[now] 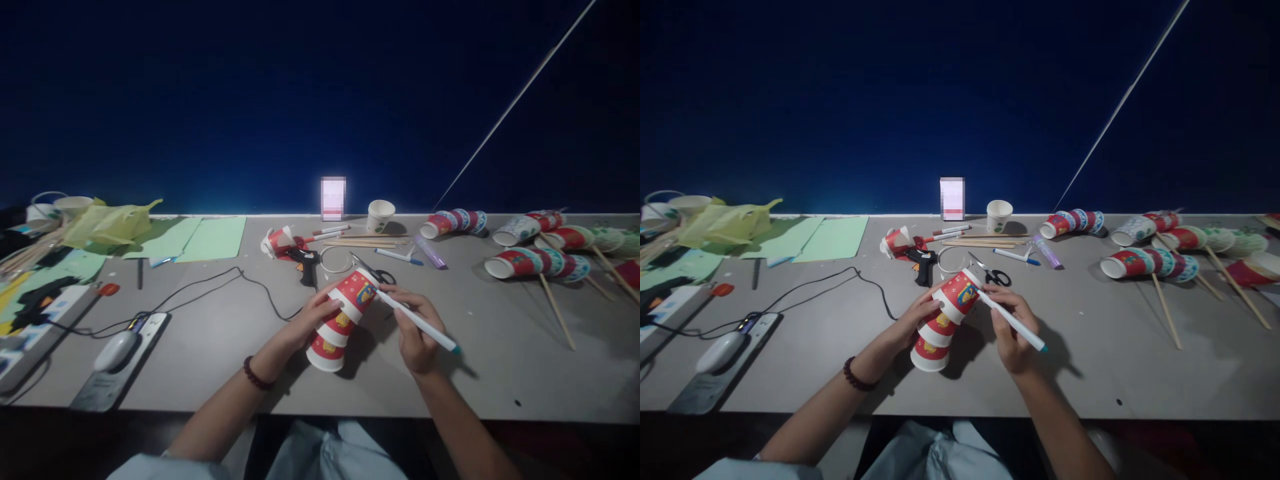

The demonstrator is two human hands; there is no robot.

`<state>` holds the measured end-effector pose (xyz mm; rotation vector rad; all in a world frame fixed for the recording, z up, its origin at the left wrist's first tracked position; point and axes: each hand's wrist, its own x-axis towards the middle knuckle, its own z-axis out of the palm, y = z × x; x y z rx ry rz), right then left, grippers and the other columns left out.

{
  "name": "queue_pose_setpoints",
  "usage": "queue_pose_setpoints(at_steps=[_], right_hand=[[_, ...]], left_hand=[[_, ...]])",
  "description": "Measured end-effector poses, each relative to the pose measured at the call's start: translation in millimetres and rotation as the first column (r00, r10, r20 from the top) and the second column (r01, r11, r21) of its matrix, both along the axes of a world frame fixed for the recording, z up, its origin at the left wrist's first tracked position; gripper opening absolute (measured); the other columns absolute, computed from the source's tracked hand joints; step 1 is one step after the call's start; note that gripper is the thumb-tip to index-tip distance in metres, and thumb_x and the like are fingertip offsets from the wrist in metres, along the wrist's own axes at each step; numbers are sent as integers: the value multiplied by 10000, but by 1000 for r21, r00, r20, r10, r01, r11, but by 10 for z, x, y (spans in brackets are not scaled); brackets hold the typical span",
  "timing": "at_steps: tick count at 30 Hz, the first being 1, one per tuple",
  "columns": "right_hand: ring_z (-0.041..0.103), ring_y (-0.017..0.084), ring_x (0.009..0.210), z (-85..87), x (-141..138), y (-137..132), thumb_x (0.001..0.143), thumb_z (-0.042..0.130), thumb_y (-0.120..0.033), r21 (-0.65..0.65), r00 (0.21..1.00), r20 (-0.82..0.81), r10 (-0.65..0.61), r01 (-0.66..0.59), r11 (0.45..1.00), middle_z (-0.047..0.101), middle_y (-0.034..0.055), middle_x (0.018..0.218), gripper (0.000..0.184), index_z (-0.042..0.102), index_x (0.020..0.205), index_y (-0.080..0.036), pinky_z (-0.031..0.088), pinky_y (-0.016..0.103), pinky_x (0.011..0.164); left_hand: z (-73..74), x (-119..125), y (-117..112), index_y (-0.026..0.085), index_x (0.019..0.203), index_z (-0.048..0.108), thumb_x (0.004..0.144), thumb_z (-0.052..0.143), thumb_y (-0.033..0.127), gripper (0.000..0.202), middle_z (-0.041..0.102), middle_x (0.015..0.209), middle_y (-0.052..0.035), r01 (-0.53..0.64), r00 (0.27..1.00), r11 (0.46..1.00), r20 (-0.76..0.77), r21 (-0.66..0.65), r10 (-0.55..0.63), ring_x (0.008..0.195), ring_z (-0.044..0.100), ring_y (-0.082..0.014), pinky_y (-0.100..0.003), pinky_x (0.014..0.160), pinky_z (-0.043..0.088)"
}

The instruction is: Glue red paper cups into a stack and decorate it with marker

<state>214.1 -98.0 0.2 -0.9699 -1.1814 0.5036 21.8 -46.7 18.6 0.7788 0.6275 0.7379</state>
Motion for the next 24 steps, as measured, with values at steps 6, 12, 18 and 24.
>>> queue_pose_setpoints(at_steps=[6,12,18,24], right_hand=[[691,270,1058,37,-8,-2,907,593,-241,2,1000,3,-5,5,1000,739,109,1064,111,678,977,-223,559,462,918],[670,300,1097,-43,26,-3,879,613,-238,2,998,-35,44,-44,999,727,111,1102,110,701,942,-226,548,482,912],[654,304,1120,-86,37,-2,866,613,-242,-2,994,-85,68,-68,998,728,104,1105,113,707,927,-224,528,485,936],[652,296,1123,-64,29,-11,871,609,-246,-5,991,-88,101,-101,995,716,98,1133,117,708,928,-224,536,467,919]], left_hand=[[8,1,-6,212,1350,609,705,820,411,707,746,1076,-103,1,1000,1000,-11,-13,-2,828,696,-220,-315,768,522],[-1,1,-5,211,1352,604,728,805,392,681,739,1113,-111,-6,1000,1000,2,-9,6,863,699,-236,-324,788,516],[6,3,-5,190,1367,588,720,809,407,718,744,1091,-119,1,1000,1000,-11,-19,-1,849,702,-229,-319,786,522],[9,-2,0,178,1330,607,738,805,386,658,756,1064,-118,-13,1000,999,12,-49,14,816,716,-223,-301,752,541]])
